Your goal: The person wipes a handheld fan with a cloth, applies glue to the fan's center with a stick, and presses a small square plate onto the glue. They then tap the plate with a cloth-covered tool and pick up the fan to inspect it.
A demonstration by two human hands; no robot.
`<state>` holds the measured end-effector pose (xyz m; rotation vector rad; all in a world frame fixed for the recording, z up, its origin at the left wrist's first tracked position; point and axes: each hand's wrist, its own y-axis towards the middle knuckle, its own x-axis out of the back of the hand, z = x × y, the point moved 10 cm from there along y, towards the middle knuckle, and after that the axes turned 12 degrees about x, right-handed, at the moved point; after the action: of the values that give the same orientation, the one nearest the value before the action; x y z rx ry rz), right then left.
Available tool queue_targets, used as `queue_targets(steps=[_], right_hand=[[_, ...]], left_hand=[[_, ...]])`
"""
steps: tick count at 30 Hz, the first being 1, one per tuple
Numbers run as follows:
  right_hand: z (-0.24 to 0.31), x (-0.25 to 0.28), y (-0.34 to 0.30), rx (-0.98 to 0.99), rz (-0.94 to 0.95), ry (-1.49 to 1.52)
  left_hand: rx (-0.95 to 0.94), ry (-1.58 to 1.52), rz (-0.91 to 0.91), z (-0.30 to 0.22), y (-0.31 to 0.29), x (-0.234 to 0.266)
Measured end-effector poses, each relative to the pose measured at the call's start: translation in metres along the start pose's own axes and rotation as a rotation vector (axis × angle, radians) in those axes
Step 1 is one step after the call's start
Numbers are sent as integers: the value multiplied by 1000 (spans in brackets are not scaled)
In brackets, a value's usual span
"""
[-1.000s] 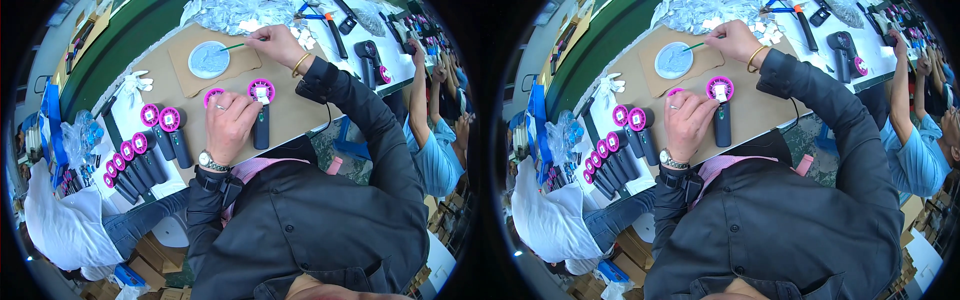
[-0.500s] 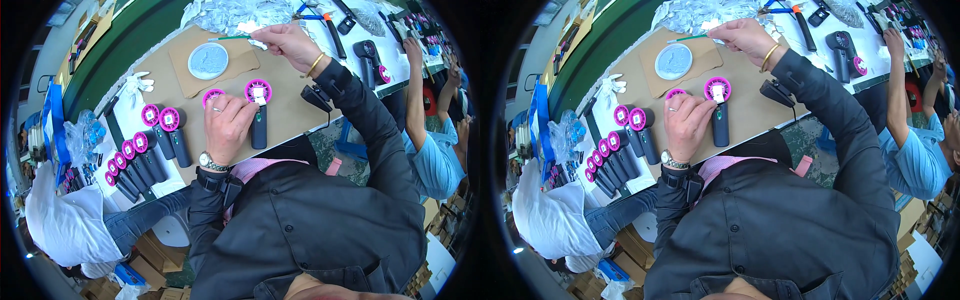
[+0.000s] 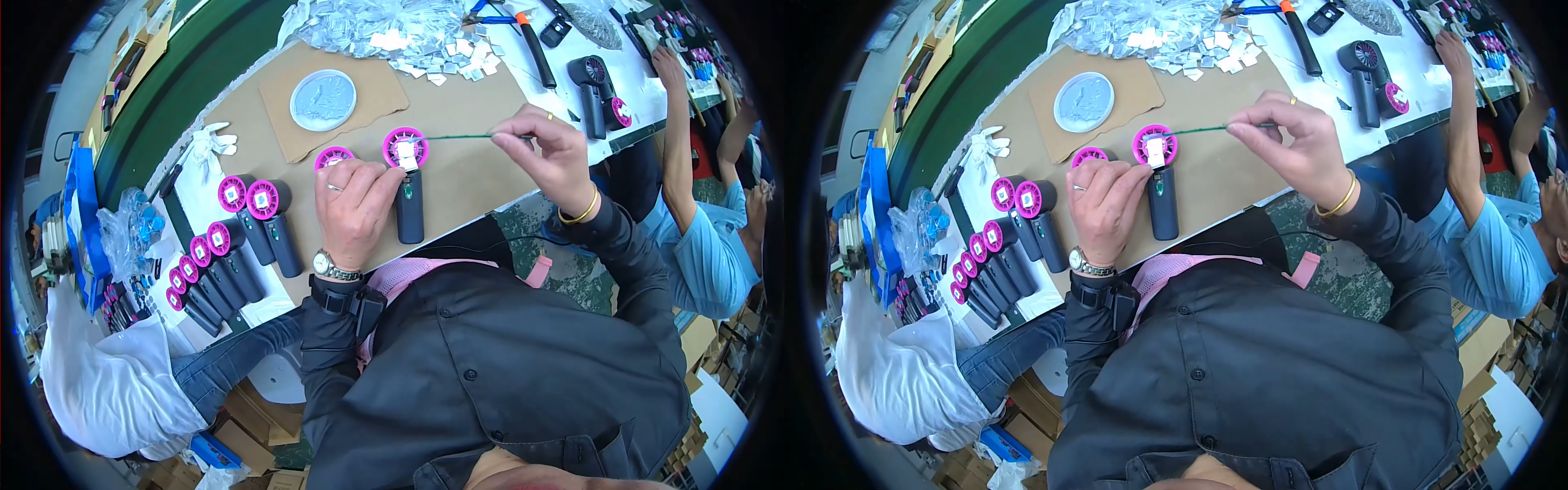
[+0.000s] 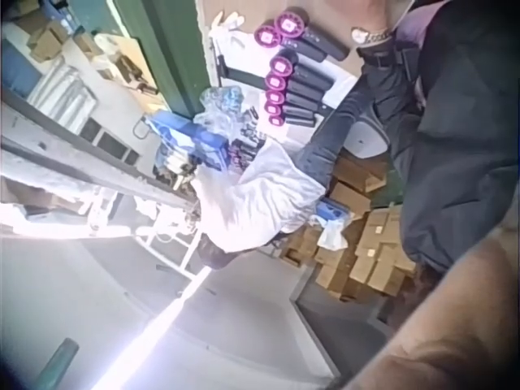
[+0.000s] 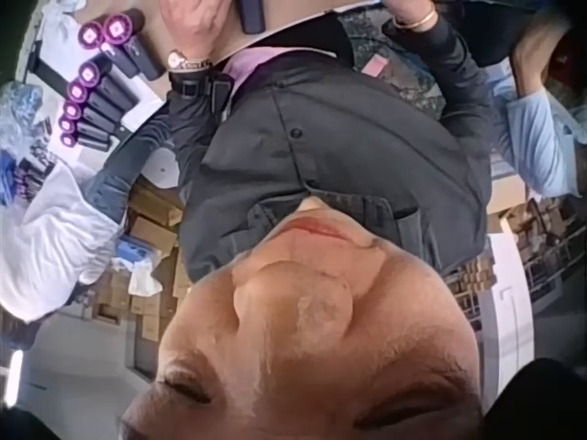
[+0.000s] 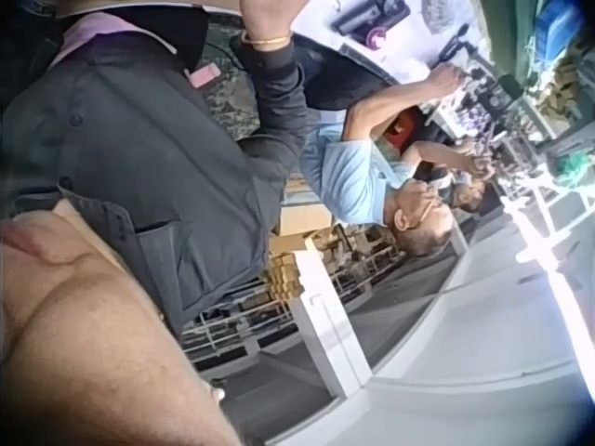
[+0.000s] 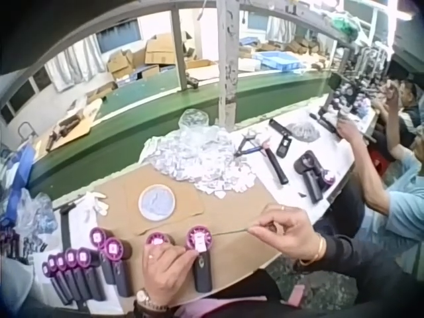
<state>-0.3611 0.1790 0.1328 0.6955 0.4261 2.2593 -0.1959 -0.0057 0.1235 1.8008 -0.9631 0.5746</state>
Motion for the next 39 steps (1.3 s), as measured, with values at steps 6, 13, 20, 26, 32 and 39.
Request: queue_targets(steps=[6, 13, 20, 26, 32, 39], right_hand=[[15, -15, -6, 209, 110, -179], [38, -27, -8, 543, 166, -347], [47, -36, -14, 693, 230, -453], [47, -35, -23, 743, 312, -497], [39, -20, -8, 518, 151, -351], [-2, -34, 50, 169, 34, -215]], left_hand=[[16, 6, -2, 1, 0, 0], [33, 10, -8, 2, 2, 1], [45, 3, -17, 3, 4, 0], [44, 2, -17, 4, 3, -1], [35, -11, -21, 4, 3, -1], [35, -10, -26, 1, 4, 2]])
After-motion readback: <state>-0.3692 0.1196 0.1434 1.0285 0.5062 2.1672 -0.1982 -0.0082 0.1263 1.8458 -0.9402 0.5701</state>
